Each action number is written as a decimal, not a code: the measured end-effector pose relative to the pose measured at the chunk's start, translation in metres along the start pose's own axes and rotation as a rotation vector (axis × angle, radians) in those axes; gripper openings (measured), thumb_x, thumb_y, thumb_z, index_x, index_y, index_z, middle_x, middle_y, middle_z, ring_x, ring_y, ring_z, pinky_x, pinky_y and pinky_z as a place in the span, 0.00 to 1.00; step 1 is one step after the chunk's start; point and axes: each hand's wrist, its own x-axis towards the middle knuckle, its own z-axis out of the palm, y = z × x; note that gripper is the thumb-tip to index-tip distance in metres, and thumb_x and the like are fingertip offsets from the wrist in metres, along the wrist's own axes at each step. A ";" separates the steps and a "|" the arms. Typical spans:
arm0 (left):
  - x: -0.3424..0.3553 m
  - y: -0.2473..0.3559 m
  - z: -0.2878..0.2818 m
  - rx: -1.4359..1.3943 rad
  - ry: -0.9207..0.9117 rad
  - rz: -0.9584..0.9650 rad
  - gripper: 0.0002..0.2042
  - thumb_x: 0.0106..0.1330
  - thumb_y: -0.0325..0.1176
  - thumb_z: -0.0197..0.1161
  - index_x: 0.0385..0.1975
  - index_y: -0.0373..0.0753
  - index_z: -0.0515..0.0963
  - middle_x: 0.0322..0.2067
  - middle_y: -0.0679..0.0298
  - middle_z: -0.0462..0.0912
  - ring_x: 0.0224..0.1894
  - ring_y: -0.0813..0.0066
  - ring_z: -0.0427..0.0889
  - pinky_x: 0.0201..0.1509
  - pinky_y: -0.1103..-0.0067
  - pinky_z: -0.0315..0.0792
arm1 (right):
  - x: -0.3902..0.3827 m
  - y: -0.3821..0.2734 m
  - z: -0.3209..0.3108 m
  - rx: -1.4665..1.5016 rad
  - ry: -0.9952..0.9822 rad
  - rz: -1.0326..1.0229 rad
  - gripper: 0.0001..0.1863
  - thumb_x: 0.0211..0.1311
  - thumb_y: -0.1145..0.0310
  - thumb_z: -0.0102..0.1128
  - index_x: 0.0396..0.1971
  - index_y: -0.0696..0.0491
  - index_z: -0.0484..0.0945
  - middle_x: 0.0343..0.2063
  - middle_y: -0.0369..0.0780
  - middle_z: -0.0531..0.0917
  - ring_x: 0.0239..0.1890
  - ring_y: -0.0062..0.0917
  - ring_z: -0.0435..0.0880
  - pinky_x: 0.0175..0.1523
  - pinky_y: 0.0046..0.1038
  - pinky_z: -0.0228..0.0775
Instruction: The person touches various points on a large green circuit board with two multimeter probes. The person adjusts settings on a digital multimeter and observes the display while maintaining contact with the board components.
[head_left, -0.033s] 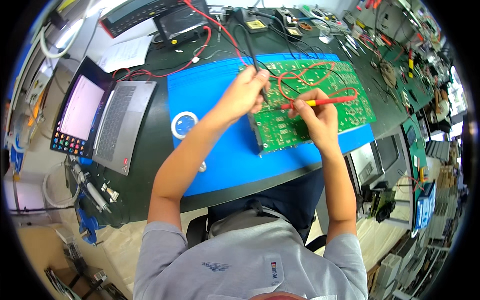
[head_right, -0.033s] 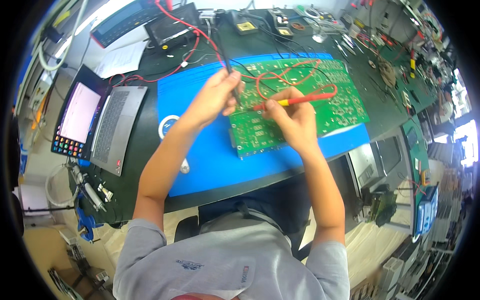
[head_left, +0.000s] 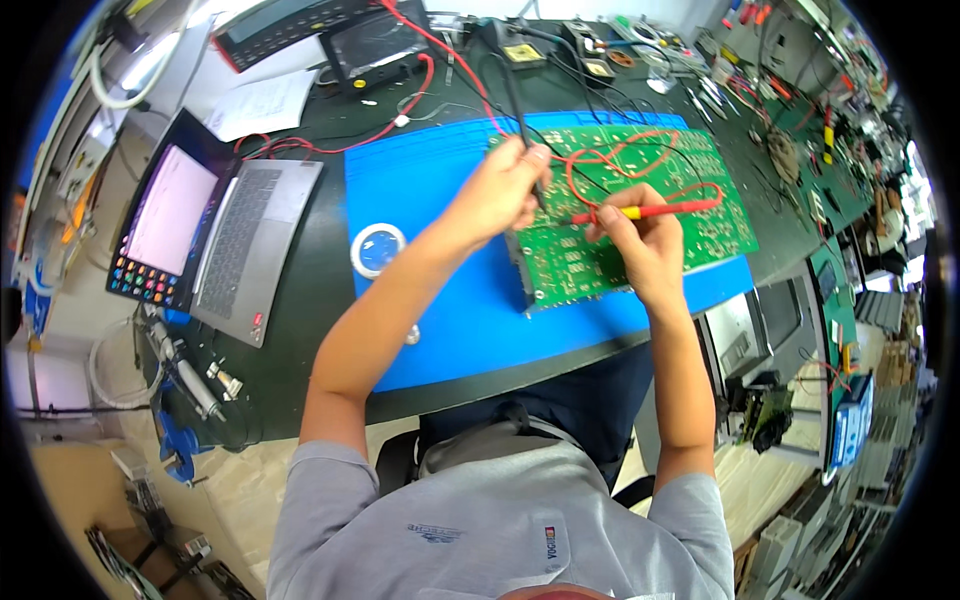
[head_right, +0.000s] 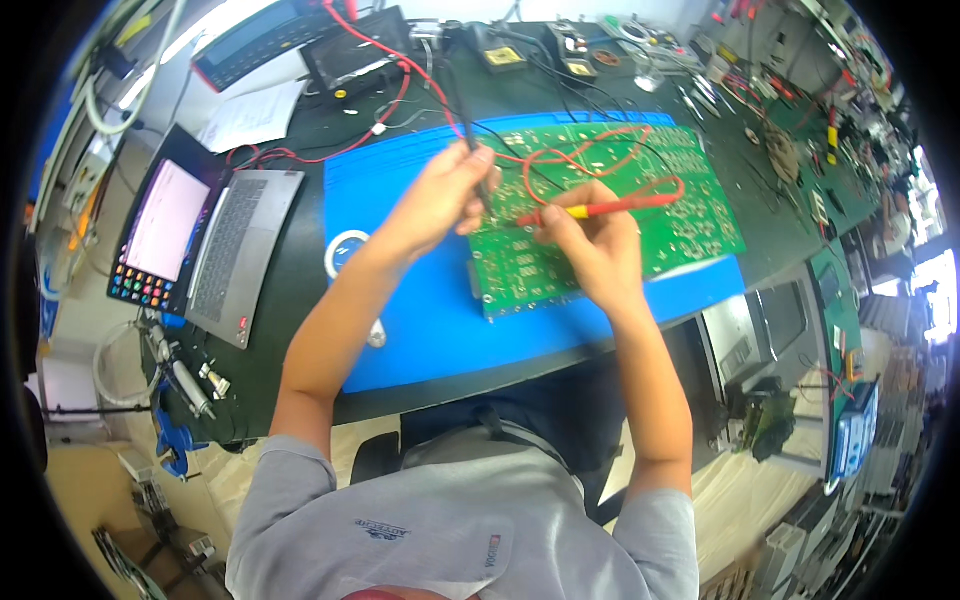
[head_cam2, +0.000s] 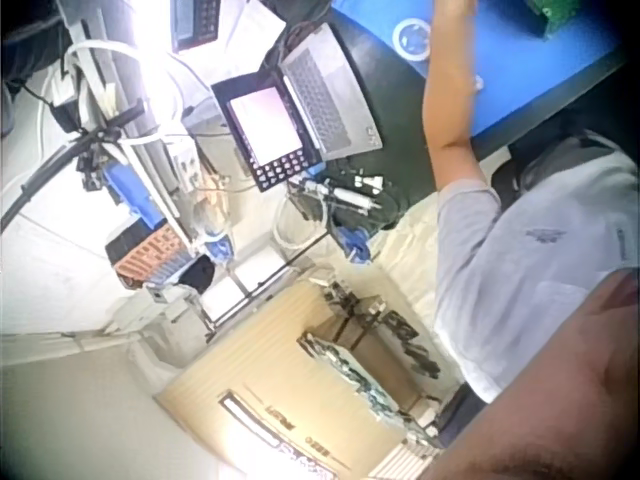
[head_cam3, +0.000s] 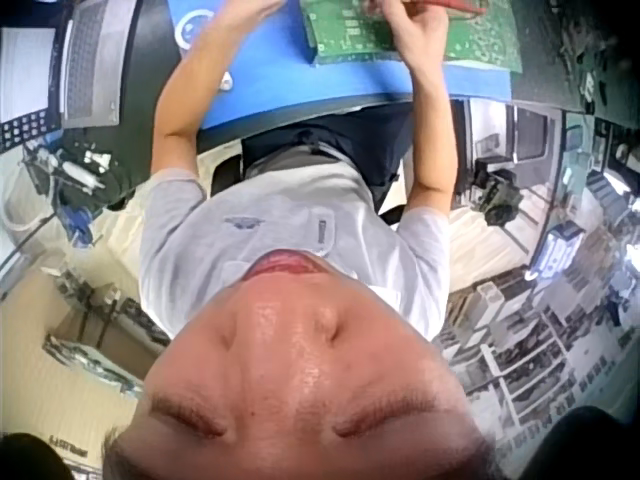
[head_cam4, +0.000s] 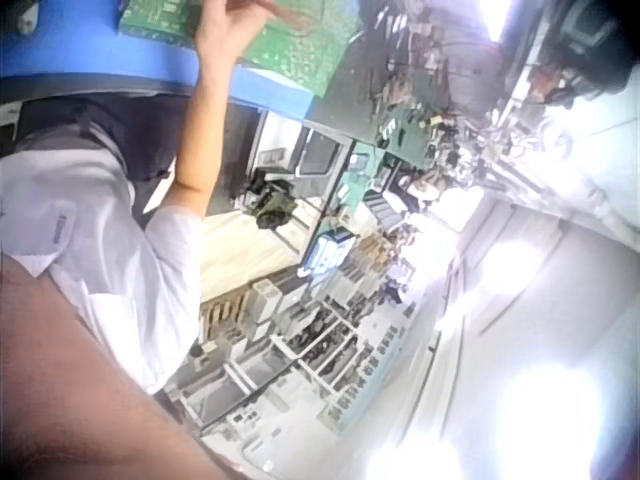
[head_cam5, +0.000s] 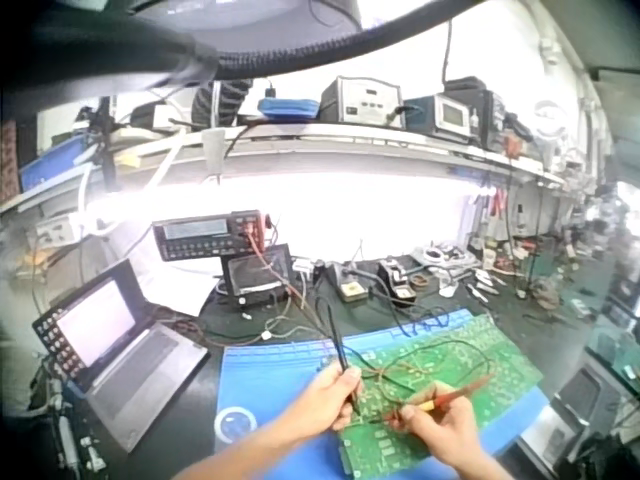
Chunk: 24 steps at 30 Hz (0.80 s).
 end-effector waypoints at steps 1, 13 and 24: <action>0.000 0.000 0.001 -0.009 -0.017 0.016 0.10 0.71 0.42 0.47 0.36 0.41 0.66 0.27 0.69 0.69 0.18 0.86 0.64 0.16 0.85 0.58 | 0.000 0.000 0.001 -0.016 0.019 0.000 0.07 0.60 0.71 0.58 0.31 0.59 0.72 0.27 0.40 0.82 0.29 0.16 0.78 0.37 0.19 0.69; -0.002 0.002 0.000 0.036 -0.058 -0.006 0.12 0.72 0.41 0.45 0.35 0.38 0.65 0.27 0.67 0.70 0.18 0.84 0.65 0.15 0.84 0.60 | -0.002 -0.001 0.005 -0.033 0.038 -0.013 0.07 0.60 0.71 0.57 0.30 0.59 0.71 0.25 0.40 0.79 0.28 0.19 0.78 0.37 0.20 0.69; -0.010 0.010 0.003 0.164 -0.052 0.026 0.13 0.72 0.42 0.44 0.34 0.38 0.65 0.18 0.69 0.66 0.13 0.82 0.62 0.16 0.81 0.60 | -0.002 0.000 0.003 -0.044 0.042 0.001 0.06 0.61 0.72 0.55 0.30 0.58 0.71 0.23 0.39 0.79 0.28 0.19 0.78 0.38 0.21 0.68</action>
